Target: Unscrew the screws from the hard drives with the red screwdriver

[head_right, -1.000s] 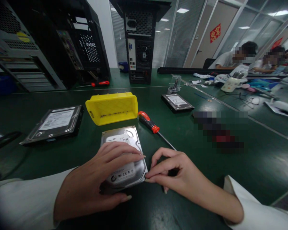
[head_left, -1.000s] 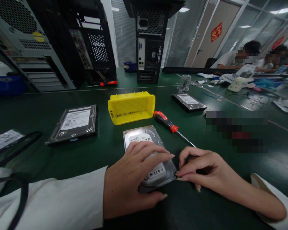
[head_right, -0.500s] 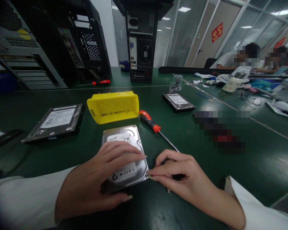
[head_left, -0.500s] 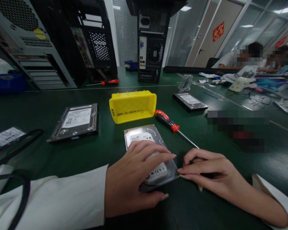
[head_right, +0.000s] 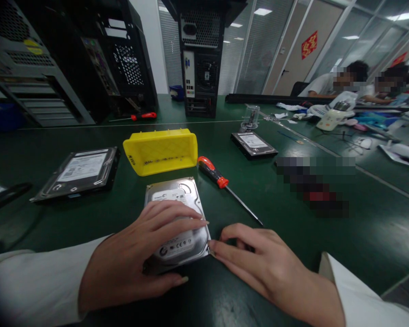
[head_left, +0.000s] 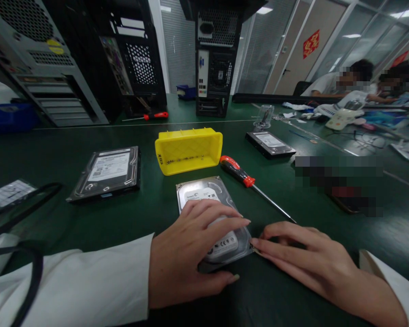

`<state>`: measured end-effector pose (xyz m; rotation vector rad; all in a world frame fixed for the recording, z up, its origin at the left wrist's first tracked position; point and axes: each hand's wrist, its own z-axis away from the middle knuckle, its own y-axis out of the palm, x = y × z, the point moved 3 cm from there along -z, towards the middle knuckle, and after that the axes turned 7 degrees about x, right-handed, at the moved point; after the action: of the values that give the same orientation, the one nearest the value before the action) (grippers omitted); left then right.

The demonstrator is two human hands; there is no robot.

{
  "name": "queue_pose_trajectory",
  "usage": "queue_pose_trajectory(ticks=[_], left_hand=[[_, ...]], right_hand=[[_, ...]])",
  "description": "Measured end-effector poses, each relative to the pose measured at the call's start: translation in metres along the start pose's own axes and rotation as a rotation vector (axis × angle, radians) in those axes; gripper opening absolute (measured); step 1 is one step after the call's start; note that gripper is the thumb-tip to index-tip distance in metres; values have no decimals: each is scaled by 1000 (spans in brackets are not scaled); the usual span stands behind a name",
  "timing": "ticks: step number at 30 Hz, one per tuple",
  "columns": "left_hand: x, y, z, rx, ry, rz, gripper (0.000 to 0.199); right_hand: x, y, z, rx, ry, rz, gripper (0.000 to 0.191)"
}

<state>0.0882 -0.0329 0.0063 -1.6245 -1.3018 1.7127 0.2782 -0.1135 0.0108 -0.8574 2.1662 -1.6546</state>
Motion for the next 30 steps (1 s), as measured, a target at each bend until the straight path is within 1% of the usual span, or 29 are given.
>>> queue_pose_trajectory(ticks=[4, 8, 11, 15, 17, 20, 22, 23, 26, 30], left_hand=[[1, 1, 0, -7, -3, -11, 66], [1, 2, 0, -12, -15, -31, 66], [1, 2, -1, -25, -25, -44, 63], [0, 3, -4, -76, -57, -63, 58], [-3, 4, -8, -107, -61, -77, 56], [-8, 7, -14, -125, -50, -79, 48], [-10, 9, -17, -125, -53, -71, 39], [-10, 10, -19, -116, -55, -66, 37], [-9, 12, -22, -100, -64, -54, 34], [-9, 11, -23, -100, -65, -54, 33]], right_hand=[[6, -3, 1, -36, -82, 202, 32], [13, -4, 2, 24, -217, 342, 42], [19, -6, 1, 52, -277, 398, 41], [21, -6, -1, 77, -307, 389, 43], [18, -6, -1, 62, -287, 357, 42], [7, -5, 0, 37, -150, 242, 35], [0, -3, 2, 66, -66, 136, 30], [-3, -1, 2, 85, -46, 92, 30], [-7, 1, 4, 108, -36, 35, 30], [-5, 1, 4, 106, -49, 36, 31]])
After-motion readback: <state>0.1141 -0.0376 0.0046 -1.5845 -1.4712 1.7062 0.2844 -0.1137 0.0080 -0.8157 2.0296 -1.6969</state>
